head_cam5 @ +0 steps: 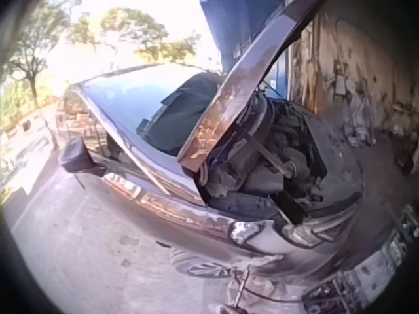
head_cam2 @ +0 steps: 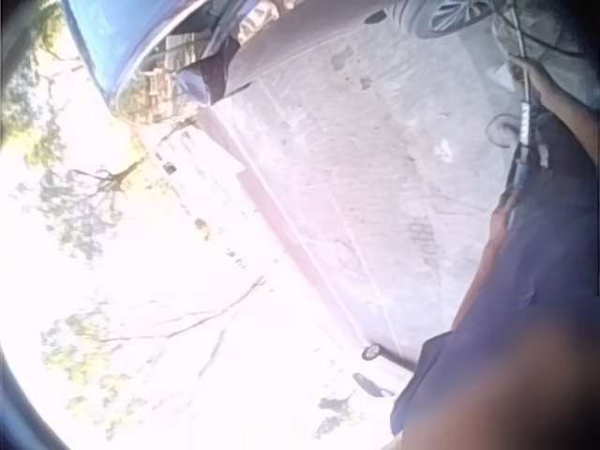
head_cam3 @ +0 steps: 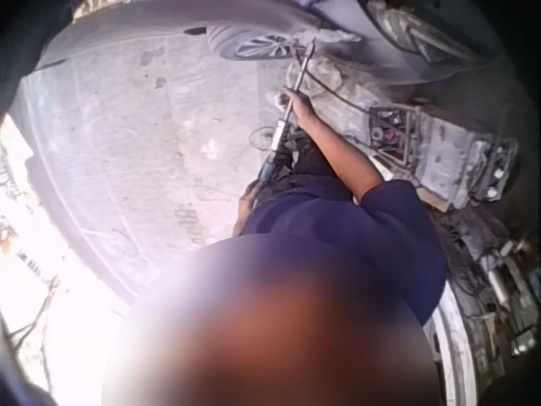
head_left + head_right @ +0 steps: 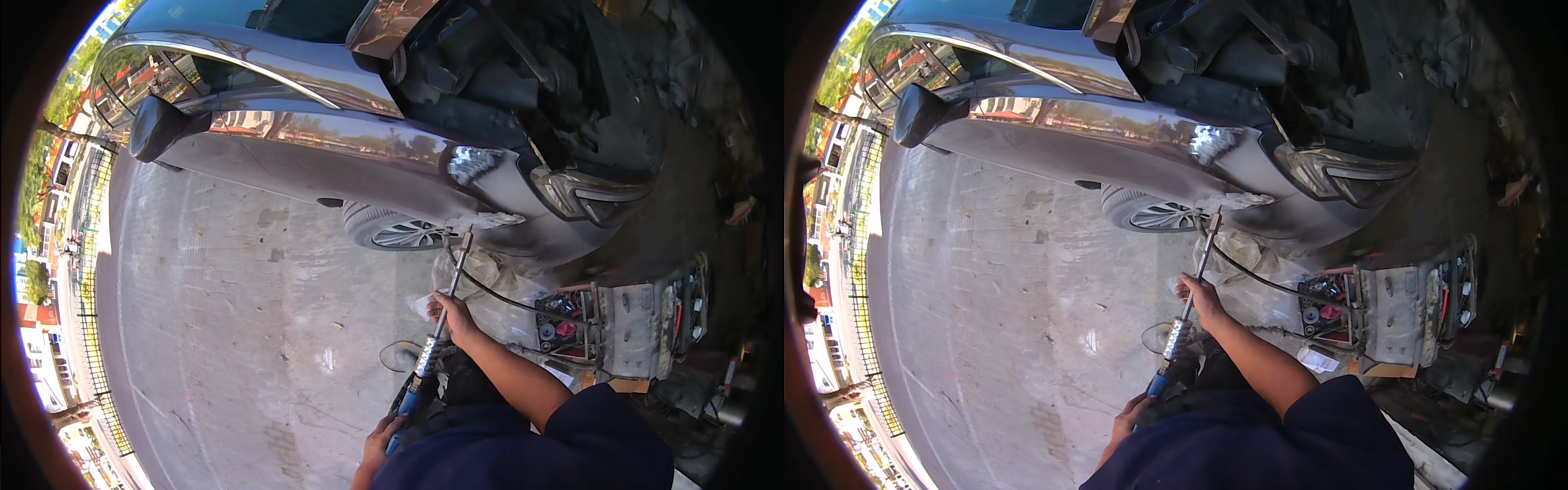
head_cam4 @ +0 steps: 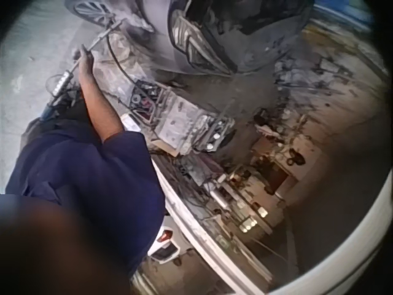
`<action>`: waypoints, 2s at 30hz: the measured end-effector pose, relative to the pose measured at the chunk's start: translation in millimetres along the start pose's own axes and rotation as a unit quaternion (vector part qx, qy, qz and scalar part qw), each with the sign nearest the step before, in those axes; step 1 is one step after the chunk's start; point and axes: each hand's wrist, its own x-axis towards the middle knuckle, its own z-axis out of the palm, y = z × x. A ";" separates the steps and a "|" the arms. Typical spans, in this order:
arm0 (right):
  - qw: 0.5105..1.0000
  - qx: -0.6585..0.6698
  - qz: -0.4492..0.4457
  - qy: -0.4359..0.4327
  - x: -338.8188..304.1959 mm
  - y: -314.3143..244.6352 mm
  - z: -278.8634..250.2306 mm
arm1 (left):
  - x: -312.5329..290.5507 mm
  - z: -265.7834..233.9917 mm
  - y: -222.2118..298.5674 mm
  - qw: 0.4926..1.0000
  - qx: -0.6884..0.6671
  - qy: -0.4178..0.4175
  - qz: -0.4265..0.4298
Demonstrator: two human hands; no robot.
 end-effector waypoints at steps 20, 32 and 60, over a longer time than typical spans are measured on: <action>0.984 0.141 0.106 0.033 -49.4 56.3 34.9 | -7.4 -13.1 -3.5 0.999 -0.026 0.014 0.020; 0.985 0.131 -0.061 0.097 72.8 -121.1 14.4 | 1.7 -3.4 -0.2 1.000 0.008 0.015 0.005; 0.943 -0.020 -0.176 0.282 116.8 -88.6 24.6 | -0.8 -4.8 22.5 0.996 -0.066 0.023 -0.051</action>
